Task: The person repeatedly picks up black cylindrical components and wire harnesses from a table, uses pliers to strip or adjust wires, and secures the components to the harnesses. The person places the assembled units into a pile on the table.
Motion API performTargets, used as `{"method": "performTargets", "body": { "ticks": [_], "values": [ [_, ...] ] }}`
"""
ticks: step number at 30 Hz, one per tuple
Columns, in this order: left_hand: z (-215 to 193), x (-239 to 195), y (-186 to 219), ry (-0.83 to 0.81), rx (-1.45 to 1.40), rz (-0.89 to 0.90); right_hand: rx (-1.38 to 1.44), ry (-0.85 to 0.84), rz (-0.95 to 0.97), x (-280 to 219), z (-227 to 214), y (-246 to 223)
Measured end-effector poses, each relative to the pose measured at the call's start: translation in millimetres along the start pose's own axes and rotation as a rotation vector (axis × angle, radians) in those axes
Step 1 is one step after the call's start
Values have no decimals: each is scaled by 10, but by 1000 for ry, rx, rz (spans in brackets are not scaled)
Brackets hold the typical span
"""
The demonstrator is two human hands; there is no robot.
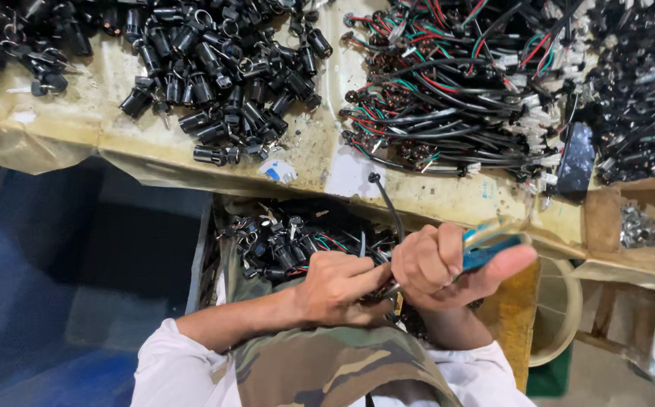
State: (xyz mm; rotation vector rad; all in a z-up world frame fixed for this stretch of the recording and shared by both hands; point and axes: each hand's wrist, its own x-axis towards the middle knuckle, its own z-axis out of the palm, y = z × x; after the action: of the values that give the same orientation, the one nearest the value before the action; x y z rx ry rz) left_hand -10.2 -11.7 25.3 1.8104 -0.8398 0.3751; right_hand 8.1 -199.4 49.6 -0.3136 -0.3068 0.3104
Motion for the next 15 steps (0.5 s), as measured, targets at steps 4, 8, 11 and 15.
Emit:
{"method": "performTargets", "body": {
  "ticks": [4,8,11,15],
  "values": [
    [51,-78,-60,-25,-3,-28,76,100,5,-38,-99,39],
    [165,-93,-42,-8,-93,-167,-196,61,-114,-178,-57,127],
    [49,60,-61,-108,-74,-128,-373,40,41,-75,47,-3],
    [-555,156,-255,-411,-465,-17,1398,763,17,632,-5,-346]
  ]
}}
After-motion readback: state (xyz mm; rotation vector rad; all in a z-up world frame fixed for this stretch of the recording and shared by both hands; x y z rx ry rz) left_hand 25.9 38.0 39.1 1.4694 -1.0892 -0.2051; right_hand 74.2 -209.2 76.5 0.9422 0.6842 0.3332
